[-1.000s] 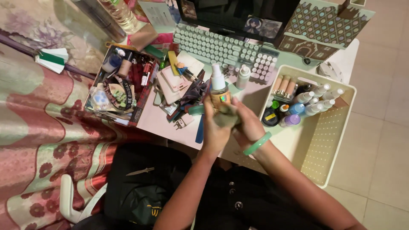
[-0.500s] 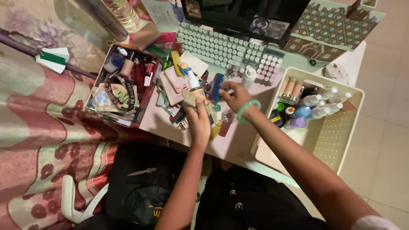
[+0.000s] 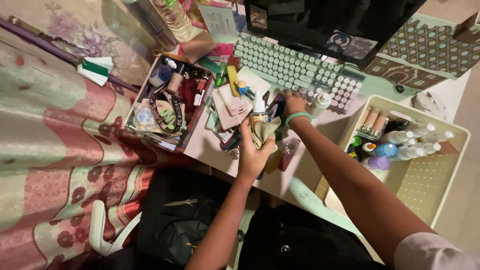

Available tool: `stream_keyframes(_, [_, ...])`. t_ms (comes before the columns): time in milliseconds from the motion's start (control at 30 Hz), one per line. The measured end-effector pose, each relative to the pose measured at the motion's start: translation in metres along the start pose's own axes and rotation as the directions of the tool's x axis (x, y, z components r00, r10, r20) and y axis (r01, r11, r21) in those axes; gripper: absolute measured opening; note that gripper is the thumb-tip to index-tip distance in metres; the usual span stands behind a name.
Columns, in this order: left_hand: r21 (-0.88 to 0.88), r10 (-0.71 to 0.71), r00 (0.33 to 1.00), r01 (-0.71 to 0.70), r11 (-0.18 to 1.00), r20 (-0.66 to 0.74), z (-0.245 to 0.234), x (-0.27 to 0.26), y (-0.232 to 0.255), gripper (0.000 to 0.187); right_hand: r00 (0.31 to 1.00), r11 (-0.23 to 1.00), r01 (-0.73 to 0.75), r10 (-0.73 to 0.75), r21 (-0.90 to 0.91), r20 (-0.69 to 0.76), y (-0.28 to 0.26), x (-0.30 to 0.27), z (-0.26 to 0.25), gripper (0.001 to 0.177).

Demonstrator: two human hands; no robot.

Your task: Organizing and cleaning various cosmetic bottles and containers into a storage basket on a desk.

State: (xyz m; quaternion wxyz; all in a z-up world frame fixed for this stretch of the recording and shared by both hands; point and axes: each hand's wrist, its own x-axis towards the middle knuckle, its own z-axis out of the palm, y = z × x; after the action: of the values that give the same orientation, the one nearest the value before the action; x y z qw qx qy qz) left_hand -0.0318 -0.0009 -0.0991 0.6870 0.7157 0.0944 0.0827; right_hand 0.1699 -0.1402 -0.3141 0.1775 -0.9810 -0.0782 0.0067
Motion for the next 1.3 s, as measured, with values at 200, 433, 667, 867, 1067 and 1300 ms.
stream_keyframes(200, [0.228, 0.237, 0.971, -0.232, 0.946, 0.006, -0.015, 0.016, 0.029, 0.058, 0.995, 0.677, 0.036, 0.044, 0.735, -0.089, -0.071, -0.057, -0.155, 0.050])
stream_keyframes(433, [0.299, 0.170, 0.963, -0.229, 0.926, 0.209, -0.024, 0.019, 0.087, 0.058, 0.967, 0.286, 0.254, -0.068, 0.924, -0.245, -0.058, -0.102, -0.246, 0.052])
stream_keyframes(667, [0.329, 0.060, 0.893, -0.226, 0.917, 0.447, -0.016, 0.010, 0.136, 0.055, 0.831, 0.577, 0.554, -0.427, 0.600, -0.355, -0.034, -0.132, -0.315, 0.038])
stream_keyframes(867, [0.243, -0.035, 0.860, -0.104, 0.964, 0.508, -0.001, 0.001, 0.128, 0.049, 0.771, 0.694, 0.637, -0.575, 0.335, -0.275, -0.035, -0.147, -0.344, 0.038])
stream_keyframes(1067, [-0.023, 0.064, 0.911, -0.060, 0.998, 0.407, 0.034, -0.023, 0.083, 0.050, 0.814, 0.643, 0.577, -0.499, 0.503, -0.297, -0.052, -0.163, -0.348, 0.060])
stream_keyframes(1300, [-0.095, 0.436, 0.878, -0.426, 0.900, 0.197, 0.075, -0.042, 0.090, 0.073, 0.946, 0.014, 0.286, -0.164, 0.958, -0.280, -0.076, -0.175, -0.343, 0.075])
